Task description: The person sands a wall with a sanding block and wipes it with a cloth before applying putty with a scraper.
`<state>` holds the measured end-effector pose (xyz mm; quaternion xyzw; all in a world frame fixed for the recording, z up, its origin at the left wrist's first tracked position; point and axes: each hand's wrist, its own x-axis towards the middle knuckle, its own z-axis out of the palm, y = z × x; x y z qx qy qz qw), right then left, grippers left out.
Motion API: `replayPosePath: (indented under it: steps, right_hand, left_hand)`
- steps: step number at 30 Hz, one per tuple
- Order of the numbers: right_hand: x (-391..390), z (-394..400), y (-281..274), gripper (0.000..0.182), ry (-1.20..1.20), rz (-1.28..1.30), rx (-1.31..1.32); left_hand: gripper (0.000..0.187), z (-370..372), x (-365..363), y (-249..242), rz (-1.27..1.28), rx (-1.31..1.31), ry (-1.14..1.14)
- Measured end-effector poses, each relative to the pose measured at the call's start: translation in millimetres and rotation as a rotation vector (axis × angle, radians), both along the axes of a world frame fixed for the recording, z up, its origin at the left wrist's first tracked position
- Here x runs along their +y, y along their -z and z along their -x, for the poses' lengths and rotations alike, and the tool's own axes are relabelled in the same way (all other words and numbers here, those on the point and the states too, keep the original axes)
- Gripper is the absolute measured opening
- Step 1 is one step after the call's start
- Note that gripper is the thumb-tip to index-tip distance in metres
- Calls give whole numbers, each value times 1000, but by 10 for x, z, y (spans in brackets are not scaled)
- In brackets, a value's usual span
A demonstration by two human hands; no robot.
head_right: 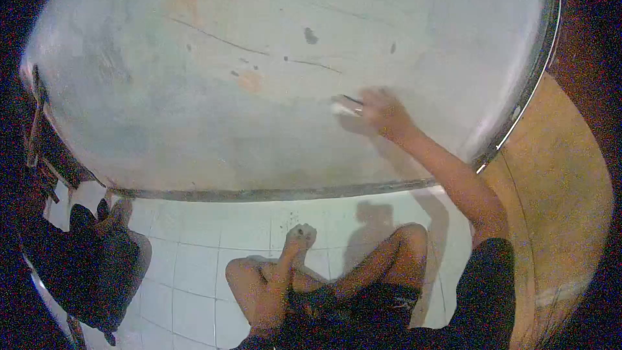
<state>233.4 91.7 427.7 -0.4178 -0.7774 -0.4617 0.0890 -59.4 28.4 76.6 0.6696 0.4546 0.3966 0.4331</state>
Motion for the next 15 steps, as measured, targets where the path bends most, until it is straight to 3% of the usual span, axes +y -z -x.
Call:
replayPosePath:
  steps: [3, 7, 13, 15]
  right_hand:
    - [-263, -115, -9, 56, 115, 36, -40]
    - [-175, 32, -4, 56, 65, 1, -2]
    - [-162, 86, 14, 50, 91, 9, 11]
    - [-79, 188, -53, 45, 9, -1, 29]
  left_hand:
    - [19, 77, 45, 9, -26, 131, 3]
    - [21, 47, 66, -153, 229, -79, 67]
    - [22, -249, -26, 35, -24, 174, 108]
    - [22, -365, -26, 275, 31, 4, 178]
